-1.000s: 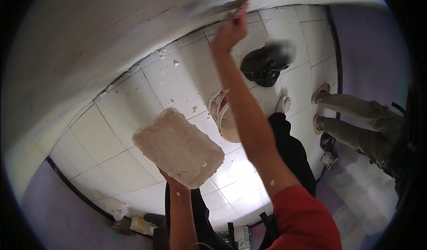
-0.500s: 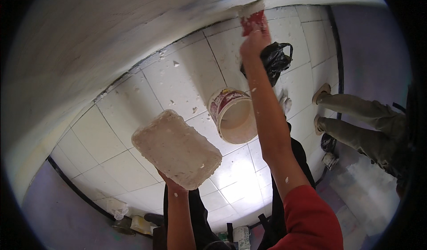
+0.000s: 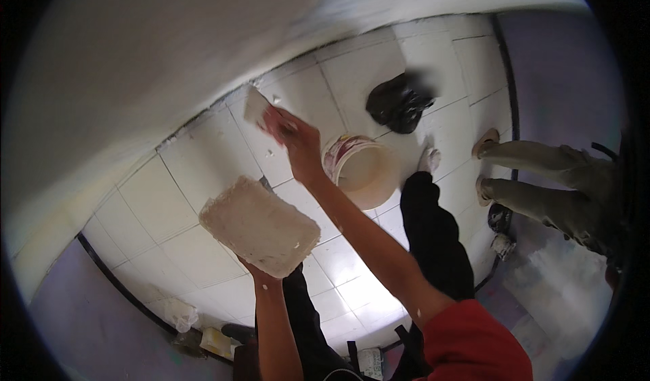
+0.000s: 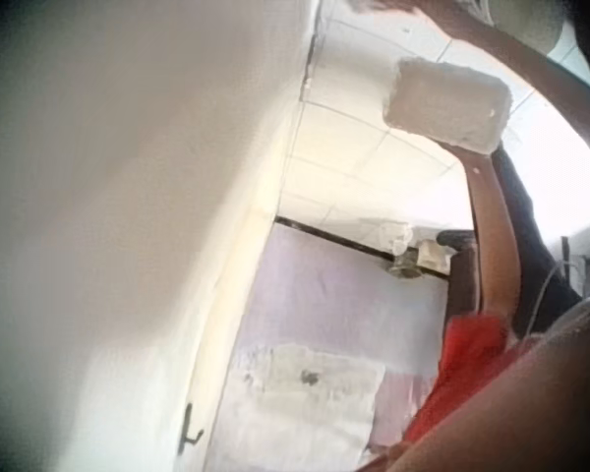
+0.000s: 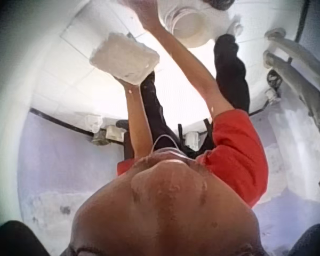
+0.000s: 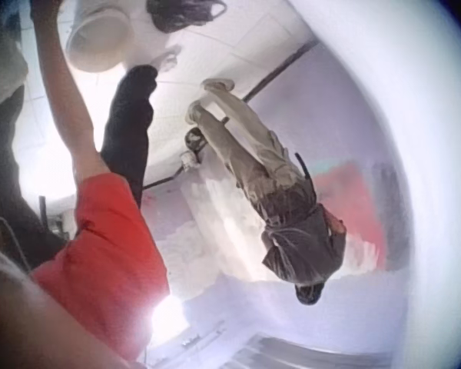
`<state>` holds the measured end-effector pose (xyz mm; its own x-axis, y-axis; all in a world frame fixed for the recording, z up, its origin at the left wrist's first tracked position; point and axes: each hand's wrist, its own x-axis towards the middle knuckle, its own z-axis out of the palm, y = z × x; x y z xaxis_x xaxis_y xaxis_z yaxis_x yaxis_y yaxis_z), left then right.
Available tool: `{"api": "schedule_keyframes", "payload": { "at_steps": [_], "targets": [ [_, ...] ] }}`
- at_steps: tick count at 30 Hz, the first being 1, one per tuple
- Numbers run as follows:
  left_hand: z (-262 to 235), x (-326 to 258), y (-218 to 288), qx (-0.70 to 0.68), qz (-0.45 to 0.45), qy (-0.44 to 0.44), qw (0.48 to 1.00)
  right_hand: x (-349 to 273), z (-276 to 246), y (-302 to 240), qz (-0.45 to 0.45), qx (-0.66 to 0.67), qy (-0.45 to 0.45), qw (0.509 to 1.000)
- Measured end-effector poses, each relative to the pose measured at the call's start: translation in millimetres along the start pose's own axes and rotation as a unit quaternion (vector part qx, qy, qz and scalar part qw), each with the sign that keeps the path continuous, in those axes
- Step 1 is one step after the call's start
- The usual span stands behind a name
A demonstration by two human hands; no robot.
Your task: The person applies white plaster to a ceiling using a trowel and hawk. They repeatedly scoop plaster from the hawk and spread it onto the ceiling surface in smooth strokes.
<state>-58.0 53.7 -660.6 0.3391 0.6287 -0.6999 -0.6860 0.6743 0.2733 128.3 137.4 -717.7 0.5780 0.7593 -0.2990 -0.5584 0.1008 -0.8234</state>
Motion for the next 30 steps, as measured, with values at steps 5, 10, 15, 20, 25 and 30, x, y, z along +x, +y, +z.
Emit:
{"api": "schedule_keyframes", "payload": {
  "at_steps": [5,10,15,20,25,30],
  "targets": [
    [22.6,-39.6,-6.6,-0.002,-0.035,-0.046,0.998,-94.4,-42.3,-150.4,0.180,0.143,0.042,0.972],
    [121.5,-108.3,-34.2,0.049,-0.060,-0.101,0.992,-160.9,-50.6,-320.7,0.238,0.190,0.020,0.952],
    [151.3,-136.5,-74.6,0.166,-0.113,-0.119,0.972,-200.4,-70.0,-408.7,0.280,0.245,0.031,0.928],
    [194.9,-131.5,-114.7,0.097,-0.157,-0.197,0.963,-209.4,-106.3,-442.4,0.278,0.284,0.031,0.917],
    [268.2,-133.3,-151.8,0.137,-0.204,-0.097,0.965,-208.7,-161.3,-450.0,0.271,0.278,0.084,0.918],
    [320.9,-150.6,-190.3,0.171,-0.200,-0.095,0.960,-208.1,-187.6,-510.9,0.265,0.268,0.108,0.920]
  ]
}}
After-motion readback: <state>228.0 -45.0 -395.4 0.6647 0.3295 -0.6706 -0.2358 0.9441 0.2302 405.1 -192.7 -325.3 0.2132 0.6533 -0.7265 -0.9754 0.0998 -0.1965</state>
